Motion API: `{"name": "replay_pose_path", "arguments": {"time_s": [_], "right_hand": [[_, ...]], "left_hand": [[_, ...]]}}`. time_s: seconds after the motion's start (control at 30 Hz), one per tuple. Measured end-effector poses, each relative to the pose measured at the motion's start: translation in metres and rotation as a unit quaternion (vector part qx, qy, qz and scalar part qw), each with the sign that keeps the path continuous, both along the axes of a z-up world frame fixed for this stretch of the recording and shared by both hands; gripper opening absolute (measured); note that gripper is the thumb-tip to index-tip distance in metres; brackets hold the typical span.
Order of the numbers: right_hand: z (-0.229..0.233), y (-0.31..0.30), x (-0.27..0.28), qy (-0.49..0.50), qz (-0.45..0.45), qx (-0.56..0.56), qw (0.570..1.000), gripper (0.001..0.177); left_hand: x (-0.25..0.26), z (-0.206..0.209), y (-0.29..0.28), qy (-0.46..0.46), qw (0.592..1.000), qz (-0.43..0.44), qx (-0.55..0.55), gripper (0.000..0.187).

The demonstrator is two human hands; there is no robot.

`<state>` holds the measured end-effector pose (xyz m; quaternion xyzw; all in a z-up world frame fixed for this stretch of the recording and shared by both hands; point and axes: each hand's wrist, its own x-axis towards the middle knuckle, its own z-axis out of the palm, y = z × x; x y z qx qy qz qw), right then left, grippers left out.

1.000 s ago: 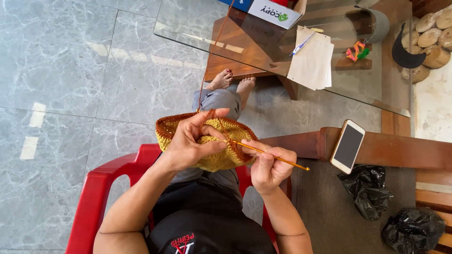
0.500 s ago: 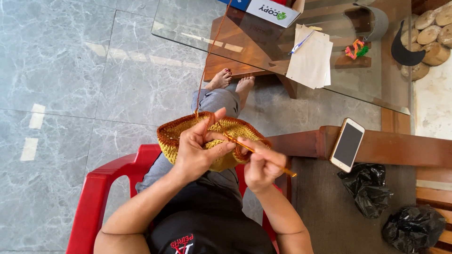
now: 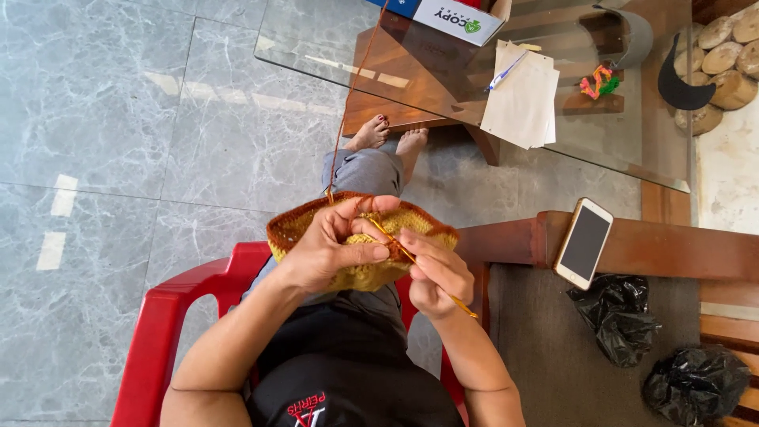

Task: A person is crocheting a yellow garment using a crochet hook and orange yarn while seated in a chair.

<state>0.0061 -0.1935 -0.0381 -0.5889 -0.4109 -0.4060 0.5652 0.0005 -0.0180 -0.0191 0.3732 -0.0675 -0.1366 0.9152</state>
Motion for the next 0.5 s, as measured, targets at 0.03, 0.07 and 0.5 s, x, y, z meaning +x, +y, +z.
{"name": "replay_pose_path", "arguments": {"time_s": [0.03,0.07,0.5], "right_hand": [[-0.003,-0.003,-0.003,0.001,0.0,0.0,1.0,0.014],[-0.005,-0.007,-0.005,0.012,-0.005,-0.004,1.0,0.016],[0.014,-0.001,-0.029,0.151,0.075,0.071,0.983,0.018]], "left_hand": [[0.003,0.002,0.004,0.001,1.0,0.0,0.0,0.07],[0.005,0.004,0.008,-0.011,1.0,-0.008,0.012,0.069],[0.005,-0.001,0.02,-0.005,0.999,-0.046,-0.024,0.048]]}}
